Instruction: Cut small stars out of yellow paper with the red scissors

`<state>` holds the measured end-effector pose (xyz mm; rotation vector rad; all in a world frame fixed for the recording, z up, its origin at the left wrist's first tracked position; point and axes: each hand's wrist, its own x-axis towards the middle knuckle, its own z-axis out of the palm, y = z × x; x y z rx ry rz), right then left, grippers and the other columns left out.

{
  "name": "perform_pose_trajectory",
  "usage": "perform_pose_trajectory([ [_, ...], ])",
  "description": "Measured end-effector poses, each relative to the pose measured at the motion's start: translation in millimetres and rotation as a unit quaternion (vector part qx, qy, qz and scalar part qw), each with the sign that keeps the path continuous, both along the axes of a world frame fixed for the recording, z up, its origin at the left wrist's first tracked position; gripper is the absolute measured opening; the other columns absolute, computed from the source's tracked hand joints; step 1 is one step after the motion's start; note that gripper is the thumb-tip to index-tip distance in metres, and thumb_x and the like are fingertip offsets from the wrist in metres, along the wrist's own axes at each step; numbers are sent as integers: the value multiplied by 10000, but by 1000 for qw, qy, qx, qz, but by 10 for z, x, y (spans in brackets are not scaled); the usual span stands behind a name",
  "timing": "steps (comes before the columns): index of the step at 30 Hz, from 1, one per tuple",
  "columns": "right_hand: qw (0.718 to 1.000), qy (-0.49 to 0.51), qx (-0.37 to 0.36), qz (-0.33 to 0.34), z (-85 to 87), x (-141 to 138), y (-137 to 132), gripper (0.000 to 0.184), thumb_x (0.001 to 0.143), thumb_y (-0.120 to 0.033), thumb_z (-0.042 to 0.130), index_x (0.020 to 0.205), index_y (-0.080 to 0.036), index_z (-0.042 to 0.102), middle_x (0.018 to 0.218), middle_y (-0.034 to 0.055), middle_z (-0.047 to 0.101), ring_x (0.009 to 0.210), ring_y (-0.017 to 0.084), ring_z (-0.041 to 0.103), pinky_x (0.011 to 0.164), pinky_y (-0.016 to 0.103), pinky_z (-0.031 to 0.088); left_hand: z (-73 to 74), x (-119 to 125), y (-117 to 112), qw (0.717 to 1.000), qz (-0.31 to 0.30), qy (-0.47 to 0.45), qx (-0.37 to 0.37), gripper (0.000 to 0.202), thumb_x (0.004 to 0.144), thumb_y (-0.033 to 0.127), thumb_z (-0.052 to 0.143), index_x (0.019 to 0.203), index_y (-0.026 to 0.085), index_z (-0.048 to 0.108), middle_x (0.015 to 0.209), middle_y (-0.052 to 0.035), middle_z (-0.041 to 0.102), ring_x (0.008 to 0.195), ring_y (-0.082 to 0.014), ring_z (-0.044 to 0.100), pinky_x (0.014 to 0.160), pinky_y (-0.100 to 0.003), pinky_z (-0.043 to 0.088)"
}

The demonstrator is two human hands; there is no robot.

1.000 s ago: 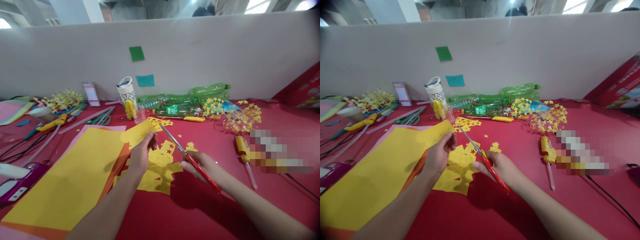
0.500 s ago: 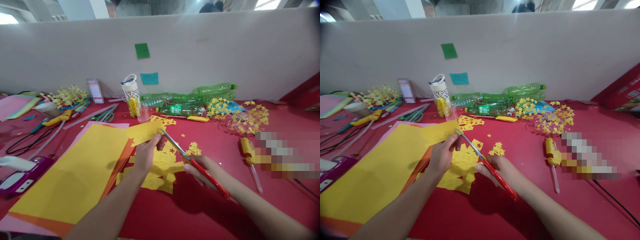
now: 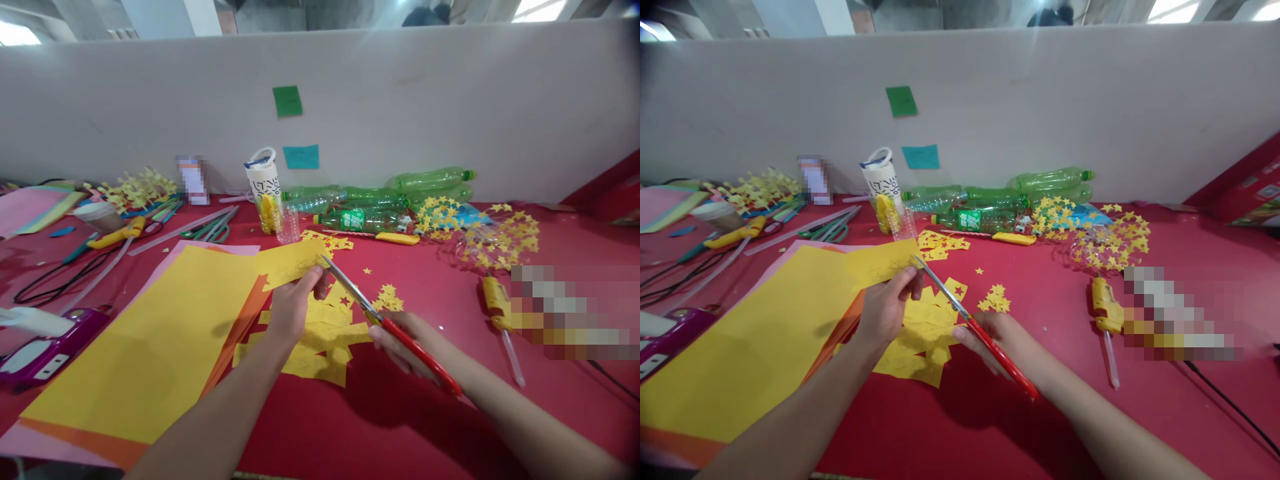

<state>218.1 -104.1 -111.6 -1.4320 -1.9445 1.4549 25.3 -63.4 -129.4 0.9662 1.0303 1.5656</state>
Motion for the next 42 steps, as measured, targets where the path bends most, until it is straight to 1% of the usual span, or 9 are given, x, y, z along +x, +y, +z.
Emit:
perform_pose_trajectory([
  [5, 1000, 6, -7, -2, 5, -5, -4, 440, 814, -598, 519, 645, -193, 478, 409, -59, 441, 346, 88, 392, 360, 193, 320, 6, 1, 5, 1000, -4, 9, 16, 137, 734, 267, 645, 657, 154, 651, 581, 2, 598, 517, -105, 491, 502, -248, 369],
  [10, 1000, 8, -13, -6, -30, 10, -8, 426, 835, -572, 513, 644, -193, 475, 394, -62, 439, 343, 81, 382, 361, 185, 311, -15, -9, 18, 1000, 1, 11, 1, 129, 719, 274, 651, 671, 154, 653, 592, -3, 615, 518, -110, 503, 502, -249, 376],
  [18, 1000, 18, -13, -17, -88, 26, -19, 399, 851, -536, 520, 656, -191, 478, 380, -71, 426, 323, 67, 372, 334, 163, 284, -26, -35, 21, 1000, -13, 15, 8, 144, 743, 270, 645, 663, 152, 662, 594, -2, 609, 531, -107, 500, 511, -245, 381],
  [22, 999, 14, -25, -23, -78, 8, -17, 410, 837, -555, 526, 653, -192, 481, 363, -75, 418, 304, 69, 370, 323, 165, 285, -29, -39, 26, 1000, -20, 7, 6, 132, 741, 266, 650, 672, 154, 667, 598, -2, 613, 531, -109, 505, 505, -245, 384],
  [28, 999, 7, -23, -48, -52, -22, -26, 448, 807, -603, 524, 629, -196, 471, 327, -81, 394, 277, 64, 338, 309, 163, 264, -28, -39, 24, 1000, -22, 9, 12, 139, 754, 261, 644, 670, 151, 664, 597, 0, 604, 527, -103, 499, 508, -241, 388],
  [32, 998, -1, -33, -49, -33, -24, -31, 452, 797, -613, 528, 637, -195, 468, 332, -82, 398, 278, 64, 343, 307, 161, 270, -30, -42, 24, 1000, -26, 14, 12, 175, 759, 263, 640, 630, 145, 648, 573, 0, 582, 525, -101, 492, 514, -237, 393],
  [39, 998, -19, -30, -45, -1, -23, -35, 437, 814, -589, 527, 638, -194, 459, 344, -83, 407, 279, 62, 352, 302, 156, 274, -32, -48, 27, 999, -24, 20, 20, 196, 764, 259, 631, 606, 142, 640, 560, -4, 569, 528, -103, 491, 511, -236, 393],
  [42, 999, -13, -40, -32, 14, -26, -22, 418, 825, -564, 533, 638, -199, 451, 330, -90, 395, 261, 63, 339, 298, 159, 271, -35, -40, 21, 999, -25, 24, 23, 219, 771, 257, 624, 582, 147, 631, 540, 2, 560, 522, -102, 492, 515, -235, 391],
])
